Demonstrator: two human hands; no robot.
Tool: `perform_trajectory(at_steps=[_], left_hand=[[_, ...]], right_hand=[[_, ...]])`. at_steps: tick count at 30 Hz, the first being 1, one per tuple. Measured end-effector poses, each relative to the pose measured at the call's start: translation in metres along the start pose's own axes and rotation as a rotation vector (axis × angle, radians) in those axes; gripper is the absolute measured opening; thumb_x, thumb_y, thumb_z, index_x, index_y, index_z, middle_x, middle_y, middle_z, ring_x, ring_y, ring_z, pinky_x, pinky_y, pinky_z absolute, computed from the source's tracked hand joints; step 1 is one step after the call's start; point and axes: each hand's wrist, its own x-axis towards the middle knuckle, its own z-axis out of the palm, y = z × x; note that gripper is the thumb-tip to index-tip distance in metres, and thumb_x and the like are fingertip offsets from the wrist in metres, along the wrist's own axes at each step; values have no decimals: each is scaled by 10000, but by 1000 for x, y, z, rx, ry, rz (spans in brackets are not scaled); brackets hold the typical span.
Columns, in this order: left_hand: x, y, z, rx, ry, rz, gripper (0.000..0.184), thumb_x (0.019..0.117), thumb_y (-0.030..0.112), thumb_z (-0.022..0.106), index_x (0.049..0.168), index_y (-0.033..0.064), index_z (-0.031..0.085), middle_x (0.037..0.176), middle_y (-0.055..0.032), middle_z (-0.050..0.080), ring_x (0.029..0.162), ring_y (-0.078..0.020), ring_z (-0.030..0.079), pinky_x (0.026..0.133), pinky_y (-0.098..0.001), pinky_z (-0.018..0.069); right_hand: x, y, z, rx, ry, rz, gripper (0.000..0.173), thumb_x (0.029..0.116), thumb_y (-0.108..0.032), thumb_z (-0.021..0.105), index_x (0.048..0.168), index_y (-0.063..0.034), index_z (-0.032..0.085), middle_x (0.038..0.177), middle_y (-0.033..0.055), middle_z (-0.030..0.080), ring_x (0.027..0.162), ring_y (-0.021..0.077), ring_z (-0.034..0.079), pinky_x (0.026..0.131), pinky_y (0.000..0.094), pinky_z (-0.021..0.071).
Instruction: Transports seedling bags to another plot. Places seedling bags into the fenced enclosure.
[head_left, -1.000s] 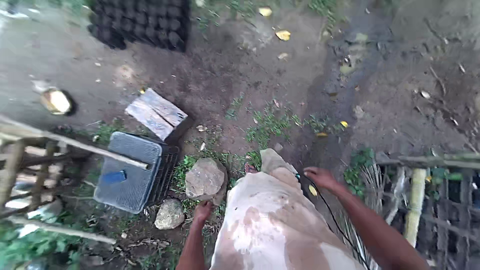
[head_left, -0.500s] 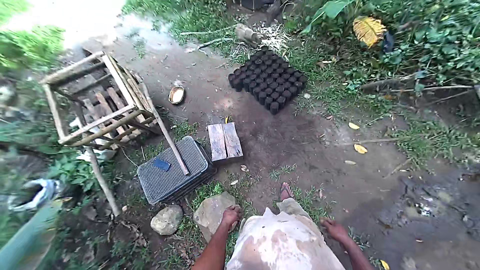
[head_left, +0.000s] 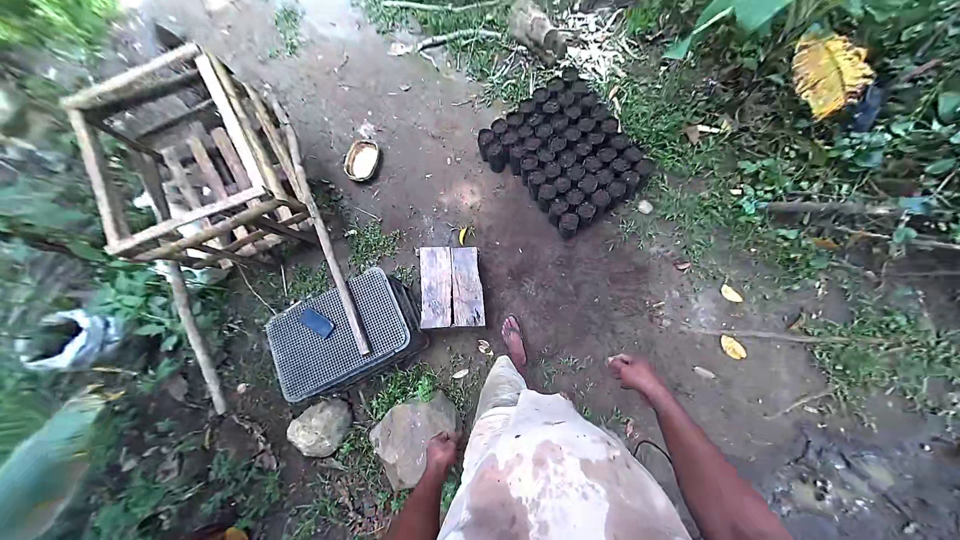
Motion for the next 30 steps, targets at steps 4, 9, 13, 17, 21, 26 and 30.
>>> perform_trajectory(at_steps=[4, 9, 13, 17, 21, 26, 30], left_hand=[[55, 45, -11, 41, -20, -60, 411, 1048, 410, 579, 1053, 30, 734, 961, -172, 742, 882, -317, 721, 831, -550, 572], [146, 153, -53, 51, -38, -115, 416, 974, 405, 668, 1138, 27, 724, 1057, -199, 736, 969, -345, 720, 871, -559, 575], [216, 305, -114, -57, -47, 107, 402, 1023, 388, 609, 1173, 29, 709, 1047, -187, 741, 939, -325, 731, 867, -549, 594], [269, 445, -176, -133, -27, 237, 333, 1035, 344, 602, 1157, 56, 713, 1026, -129, 761, 906, -256, 754, 836, -484, 620], [318, 546, -206, -234, -13, 288, 298, 1042, 289, 587, 1156, 40, 704, 999, -133, 753, 855, -250, 746, 784, -464, 623], [369, 624, -207, -353, -47, 200, 323, 1067, 317, 564, 1143, 29, 690, 977, -138, 746, 841, -257, 742, 757, -463, 622], [384, 659, -211, -340, -48, 140, 340, 1079, 308, 554, 1147, 1, 685, 982, -164, 738, 838, -273, 734, 763, -473, 619]], right_hand=[[35, -76, 5, 28, -32, 4, 376, 1075, -375, 542, 1281, -85, 663, 1237, 134, 710, 1126, 291, 692, 938, 531, 563], [74, -128, -16, -22, 6, 120, 371, 1088, -358, 518, 1291, -76, 648, 1228, 167, 700, 1089, 321, 692, 907, 541, 561], [105, -185, -39, -3, 91, 194, 394, 1084, -381, 517, 1288, -71, 649, 1204, 169, 709, 1087, 334, 693, 918, 571, 552], [126, -267, -45, 155, 155, 176, 385, 1065, -372, 565, 1263, -57, 661, 1165, 150, 723, 1027, 299, 708, 874, 526, 571], [176, -357, -52, 142, 113, 107, 388, 1061, -404, 570, 1209, -65, 686, 1080, 125, 742, 939, 260, 728, 820, 481, 598], [255, -465, -67, 54, 32, 69, 404, 1078, -428, 519, 1193, -82, 693, 1037, 92, 748, 876, 215, 733, 783, 430, 612], [318, -544, -97, -54, 4, 36, 369, 1067, -413, 547, 1181, -96, 698, 1027, 83, 748, 862, 214, 732, 765, 432, 611]])
